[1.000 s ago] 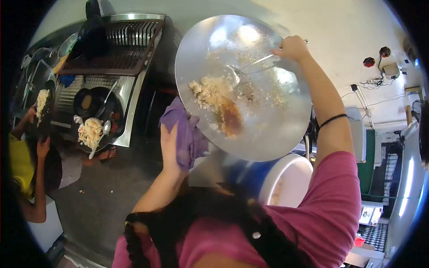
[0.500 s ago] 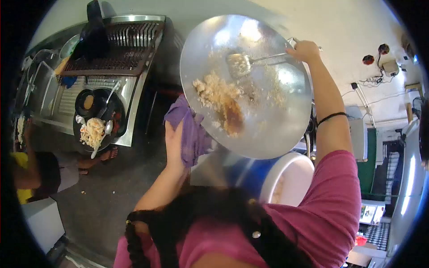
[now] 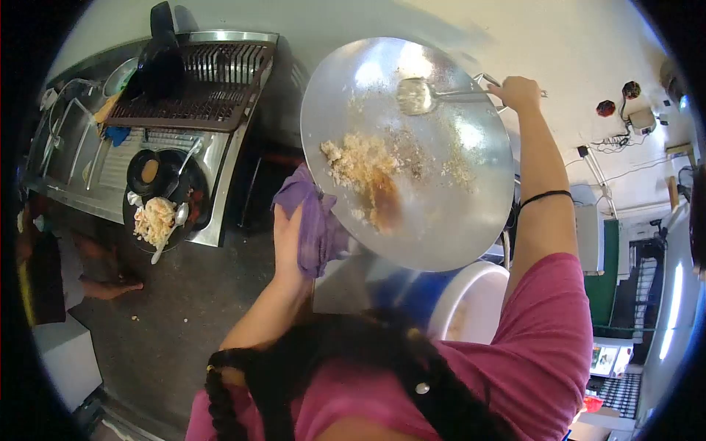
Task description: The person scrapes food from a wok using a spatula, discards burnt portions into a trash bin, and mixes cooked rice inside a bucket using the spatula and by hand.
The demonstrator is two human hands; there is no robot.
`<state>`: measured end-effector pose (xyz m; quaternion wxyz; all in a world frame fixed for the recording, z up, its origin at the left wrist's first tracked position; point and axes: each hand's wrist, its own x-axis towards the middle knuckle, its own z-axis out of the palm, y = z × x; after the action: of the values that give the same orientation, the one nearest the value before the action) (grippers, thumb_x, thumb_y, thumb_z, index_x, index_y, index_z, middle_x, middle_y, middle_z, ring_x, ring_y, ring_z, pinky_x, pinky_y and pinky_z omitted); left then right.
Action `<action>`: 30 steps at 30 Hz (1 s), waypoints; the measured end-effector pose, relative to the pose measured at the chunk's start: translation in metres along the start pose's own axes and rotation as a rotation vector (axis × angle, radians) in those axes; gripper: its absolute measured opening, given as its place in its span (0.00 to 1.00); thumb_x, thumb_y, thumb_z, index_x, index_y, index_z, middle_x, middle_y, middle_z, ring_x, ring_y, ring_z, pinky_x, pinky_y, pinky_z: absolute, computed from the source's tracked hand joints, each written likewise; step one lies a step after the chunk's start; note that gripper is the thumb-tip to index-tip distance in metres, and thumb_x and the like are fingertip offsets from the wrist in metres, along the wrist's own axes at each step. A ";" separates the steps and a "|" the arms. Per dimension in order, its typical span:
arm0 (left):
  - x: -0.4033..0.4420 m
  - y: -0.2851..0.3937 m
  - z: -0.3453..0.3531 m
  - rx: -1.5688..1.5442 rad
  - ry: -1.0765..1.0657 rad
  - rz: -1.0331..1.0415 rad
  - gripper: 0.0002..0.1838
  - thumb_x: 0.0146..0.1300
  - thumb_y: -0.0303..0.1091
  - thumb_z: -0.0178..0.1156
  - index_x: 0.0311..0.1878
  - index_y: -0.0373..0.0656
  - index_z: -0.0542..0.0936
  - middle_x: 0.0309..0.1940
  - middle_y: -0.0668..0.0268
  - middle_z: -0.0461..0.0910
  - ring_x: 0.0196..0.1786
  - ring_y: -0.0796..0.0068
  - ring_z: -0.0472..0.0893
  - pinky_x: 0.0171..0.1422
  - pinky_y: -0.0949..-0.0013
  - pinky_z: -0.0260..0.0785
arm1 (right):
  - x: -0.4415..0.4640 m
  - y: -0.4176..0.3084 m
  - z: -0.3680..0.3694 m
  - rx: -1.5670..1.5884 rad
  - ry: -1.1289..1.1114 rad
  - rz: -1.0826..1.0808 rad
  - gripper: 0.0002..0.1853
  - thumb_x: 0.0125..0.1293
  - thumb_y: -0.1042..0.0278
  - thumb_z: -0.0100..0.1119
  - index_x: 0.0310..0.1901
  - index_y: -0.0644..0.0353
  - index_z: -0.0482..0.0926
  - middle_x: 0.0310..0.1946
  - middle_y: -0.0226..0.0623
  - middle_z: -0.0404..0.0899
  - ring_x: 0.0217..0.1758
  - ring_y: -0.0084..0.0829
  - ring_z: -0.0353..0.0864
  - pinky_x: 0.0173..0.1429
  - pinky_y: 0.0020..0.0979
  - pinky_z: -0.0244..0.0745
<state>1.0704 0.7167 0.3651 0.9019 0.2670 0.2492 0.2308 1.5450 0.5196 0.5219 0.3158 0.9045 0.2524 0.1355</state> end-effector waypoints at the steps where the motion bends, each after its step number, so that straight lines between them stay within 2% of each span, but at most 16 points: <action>1: -0.001 -0.001 0.001 0.000 -0.001 -0.007 0.23 0.68 0.34 0.64 0.62 0.41 0.69 0.51 0.61 0.79 0.49 0.70 0.83 0.50 0.65 0.79 | 0.004 -0.007 0.006 0.023 -0.028 -0.030 0.38 0.63 0.22 0.48 0.27 0.54 0.88 0.22 0.34 0.84 0.29 0.34 0.86 0.35 0.36 0.78; 3: -0.002 -0.005 0.004 -0.085 0.035 0.015 0.22 0.68 0.33 0.63 0.62 0.41 0.69 0.47 0.62 0.80 0.44 0.72 0.83 0.47 0.66 0.78 | 0.012 -0.045 0.014 0.011 0.122 -0.129 0.38 0.64 0.23 0.46 0.29 0.54 0.88 0.25 0.33 0.85 0.33 0.34 0.86 0.37 0.36 0.77; 5: -0.001 -0.006 -0.002 -0.085 -0.005 -0.016 0.22 0.68 0.33 0.63 0.62 0.42 0.69 0.47 0.62 0.80 0.45 0.71 0.83 0.47 0.66 0.79 | -0.008 -0.082 -0.022 0.036 0.057 -0.162 0.37 0.65 0.23 0.47 0.32 0.52 0.89 0.28 0.35 0.86 0.37 0.34 0.86 0.40 0.37 0.78; 6: 0.001 -0.005 -0.006 -0.084 -0.049 -0.037 0.22 0.69 0.33 0.62 0.63 0.42 0.68 0.46 0.62 0.80 0.46 0.70 0.84 0.46 0.66 0.79 | -0.017 -0.081 -0.034 0.038 0.049 -0.157 0.37 0.65 0.23 0.47 0.32 0.52 0.89 0.28 0.35 0.86 0.37 0.34 0.86 0.40 0.37 0.78; 8: 0.001 -0.009 -0.011 -0.053 -0.069 -0.054 0.22 0.70 0.34 0.60 0.64 0.43 0.67 0.48 0.62 0.80 0.47 0.69 0.84 0.43 0.67 0.80 | -0.037 -0.075 -0.051 0.009 0.150 -0.321 0.35 0.64 0.24 0.48 0.34 0.51 0.89 0.30 0.37 0.87 0.38 0.36 0.87 0.41 0.41 0.79; 10: -0.004 -0.008 0.004 -0.091 -0.003 0.033 0.23 0.71 0.34 0.59 0.66 0.44 0.67 0.49 0.62 0.80 0.45 0.70 0.84 0.41 0.68 0.79 | -0.052 -0.056 -0.060 0.005 0.163 -0.296 0.34 0.64 0.25 0.49 0.33 0.50 0.90 0.30 0.37 0.87 0.37 0.38 0.87 0.43 0.41 0.79; 12: 0.005 -0.009 0.002 -0.051 -0.046 0.038 0.24 0.71 0.35 0.58 0.67 0.44 0.67 0.48 0.61 0.81 0.41 0.71 0.84 0.38 0.66 0.80 | -0.061 -0.021 -0.061 -0.006 0.178 -0.268 0.33 0.64 0.26 0.50 0.33 0.50 0.90 0.30 0.37 0.87 0.37 0.39 0.87 0.45 0.42 0.79; 14: 0.009 -0.013 -0.009 -0.043 -0.033 0.045 0.23 0.71 0.34 0.59 0.67 0.45 0.68 0.48 0.61 0.81 0.37 0.71 0.84 0.34 0.68 0.80 | -0.054 0.033 -0.056 -0.113 0.108 -0.134 0.32 0.61 0.28 0.54 0.31 0.52 0.89 0.28 0.38 0.86 0.35 0.41 0.86 0.47 0.42 0.77; 15: 0.006 -0.013 -0.006 -0.046 -0.033 0.035 0.23 0.71 0.34 0.59 0.67 0.45 0.68 0.48 0.61 0.81 0.37 0.71 0.84 0.34 0.68 0.80 | -0.053 0.054 -0.054 -0.118 0.099 -0.135 0.32 0.61 0.28 0.54 0.31 0.52 0.89 0.28 0.38 0.86 0.35 0.41 0.86 0.47 0.42 0.77; 17: -0.002 -0.009 0.001 -0.050 0.032 0.010 0.23 0.70 0.34 0.60 0.66 0.45 0.69 0.47 0.61 0.81 0.34 0.71 0.84 0.30 0.69 0.79 | -0.056 0.083 -0.057 -0.391 0.035 -0.220 0.30 0.57 0.31 0.59 0.29 0.55 0.89 0.26 0.41 0.85 0.34 0.43 0.86 0.50 0.43 0.76; 18: -0.005 -0.009 0.001 -0.053 0.031 0.004 0.23 0.70 0.34 0.60 0.66 0.45 0.69 0.47 0.61 0.81 0.34 0.71 0.84 0.30 0.69 0.79 | -0.061 0.087 -0.056 -0.396 0.030 -0.219 0.30 0.57 0.31 0.59 0.29 0.55 0.89 0.26 0.41 0.85 0.34 0.43 0.86 0.50 0.43 0.76; 23: 0.001 -0.012 0.002 -0.032 0.041 0.070 0.22 0.69 0.34 0.62 0.63 0.45 0.70 0.48 0.60 0.81 0.40 0.69 0.84 0.33 0.66 0.80 | -0.065 0.076 -0.034 -0.372 0.096 -0.409 0.26 0.53 0.37 0.64 0.27 0.58 0.88 0.25 0.43 0.84 0.31 0.43 0.85 0.48 0.43 0.76; 27: -0.001 -0.014 -0.003 -0.017 -0.020 0.128 0.22 0.68 0.34 0.62 0.63 0.44 0.69 0.49 0.59 0.81 0.43 0.68 0.84 0.38 0.65 0.81 | -0.068 0.042 -0.059 -0.413 0.013 -0.474 0.29 0.56 0.36 0.63 0.25 0.61 0.86 0.25 0.44 0.84 0.34 0.44 0.85 0.50 0.43 0.74; 29: 0.005 -0.015 -0.014 0.065 -0.045 0.107 0.25 0.72 0.36 0.57 0.69 0.40 0.68 0.57 0.60 0.79 0.52 0.67 0.84 0.52 0.66 0.80 | -0.052 0.073 -0.056 -0.386 0.078 -0.428 0.29 0.54 0.35 0.64 0.25 0.60 0.87 0.24 0.44 0.84 0.32 0.45 0.85 0.48 0.44 0.75; 30: 0.003 -0.013 -0.013 0.066 -0.040 0.108 0.25 0.72 0.36 0.57 0.69 0.40 0.68 0.57 0.60 0.79 0.52 0.67 0.84 0.52 0.66 0.80 | -0.042 0.089 -0.053 -0.359 0.130 -0.387 0.29 0.52 0.35 0.64 0.25 0.59 0.87 0.23 0.43 0.84 0.31 0.46 0.85 0.46 0.45 0.75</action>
<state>1.0694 0.7132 0.3467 0.8836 0.3144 0.2238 0.2653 1.5213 0.4631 0.6156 0.4741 0.7584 0.4124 0.1731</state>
